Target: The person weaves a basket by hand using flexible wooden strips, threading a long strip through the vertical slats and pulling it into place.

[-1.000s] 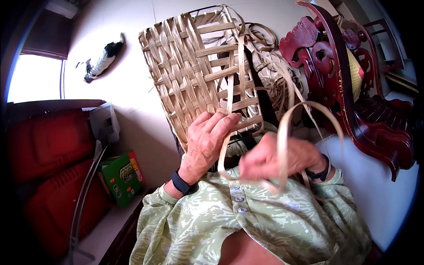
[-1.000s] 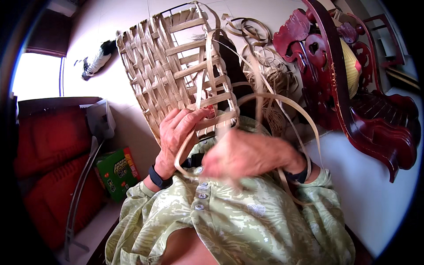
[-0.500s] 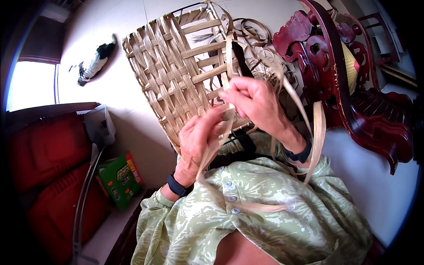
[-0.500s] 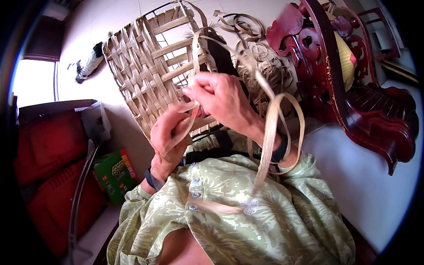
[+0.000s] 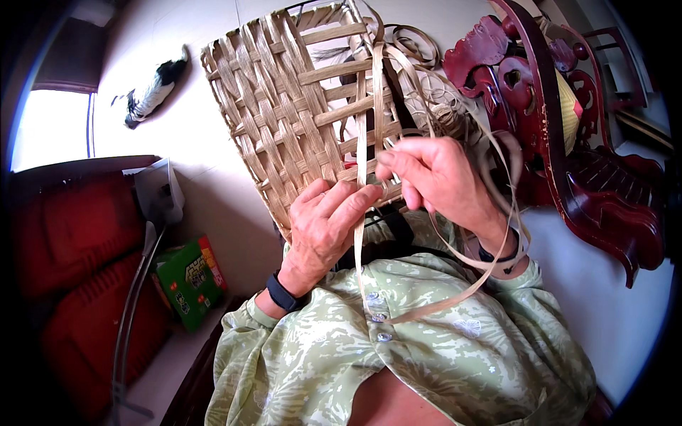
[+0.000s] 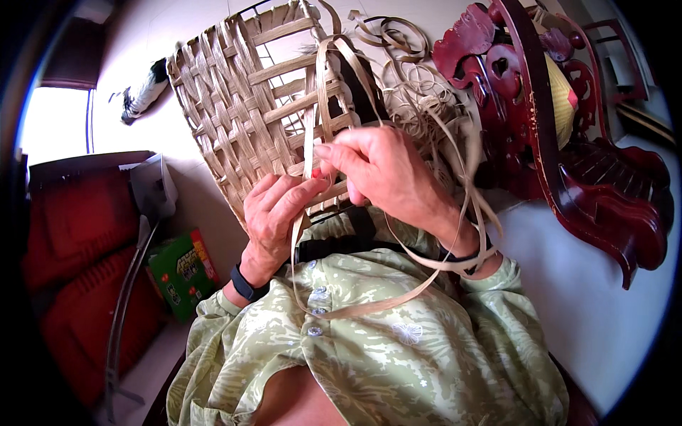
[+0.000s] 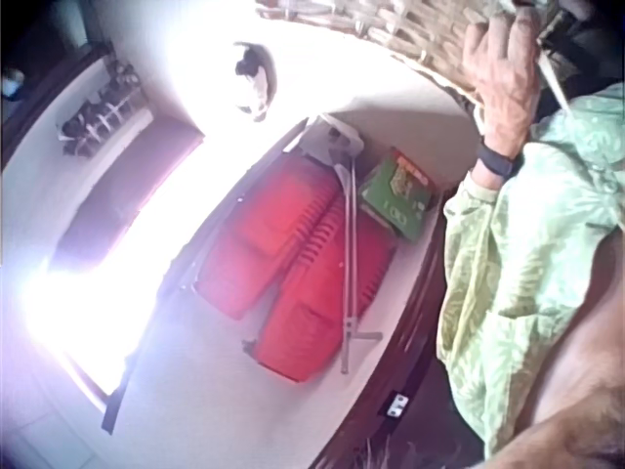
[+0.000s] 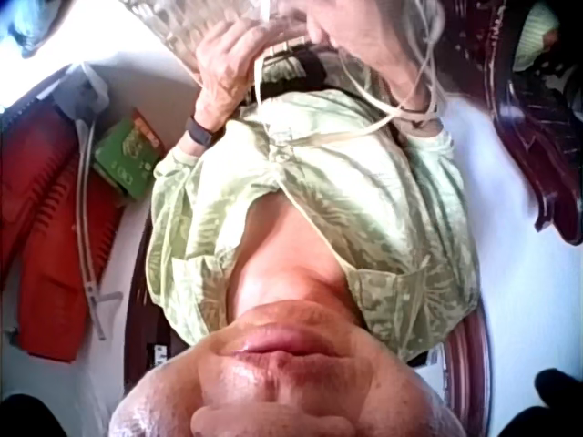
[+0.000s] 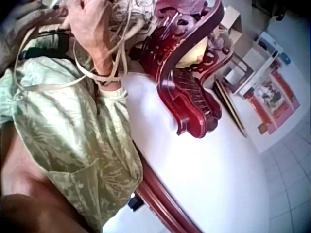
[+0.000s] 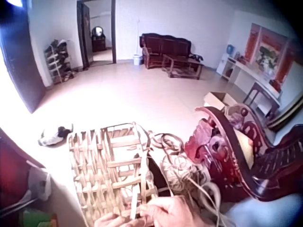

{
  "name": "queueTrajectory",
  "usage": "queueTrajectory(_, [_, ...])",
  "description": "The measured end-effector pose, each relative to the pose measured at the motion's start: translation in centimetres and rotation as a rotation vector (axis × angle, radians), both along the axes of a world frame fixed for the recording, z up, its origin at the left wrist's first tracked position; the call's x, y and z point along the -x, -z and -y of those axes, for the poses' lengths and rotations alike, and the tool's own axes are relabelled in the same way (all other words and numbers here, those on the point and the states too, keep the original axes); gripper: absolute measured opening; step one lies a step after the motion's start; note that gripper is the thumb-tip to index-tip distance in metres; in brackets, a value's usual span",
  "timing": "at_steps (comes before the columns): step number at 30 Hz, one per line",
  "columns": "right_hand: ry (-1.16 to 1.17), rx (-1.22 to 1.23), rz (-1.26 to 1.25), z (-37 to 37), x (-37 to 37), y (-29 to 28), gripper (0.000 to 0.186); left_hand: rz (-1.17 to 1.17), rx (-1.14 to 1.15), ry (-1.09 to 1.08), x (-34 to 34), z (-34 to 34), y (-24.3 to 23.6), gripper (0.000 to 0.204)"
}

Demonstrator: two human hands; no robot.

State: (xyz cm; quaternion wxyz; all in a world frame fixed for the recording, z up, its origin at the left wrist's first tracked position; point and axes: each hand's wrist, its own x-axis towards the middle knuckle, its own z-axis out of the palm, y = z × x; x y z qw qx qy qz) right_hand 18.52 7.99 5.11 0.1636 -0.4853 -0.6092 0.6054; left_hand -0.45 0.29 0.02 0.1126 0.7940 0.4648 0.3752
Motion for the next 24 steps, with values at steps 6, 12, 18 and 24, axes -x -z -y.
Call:
queueTrajectory(6, [0.038,0.021,-0.136,-1.5,2.1,2.5,0.033,-0.009,-0.041,0.069,0.2,-0.2,0.0,0.039])
queueTrajectory(12, [-0.357,-0.213,-0.189,1.6,-0.9,0.4,0.024,0.183,0.031,-0.126,-0.8,0.0,0.5,0.067])
queueTrajectory(18, [-0.778,0.127,-0.305,3.0,-1.2,-0.9,0.021,0.025,0.042,0.003,0.2,-0.3,0.2,0.041])
queueTrajectory(24, [-0.008,0.156,-0.065,-1.2,0.2,-0.5,0.033,-0.007,-0.01,0.007,0.1,-0.2,-0.2,0.029])
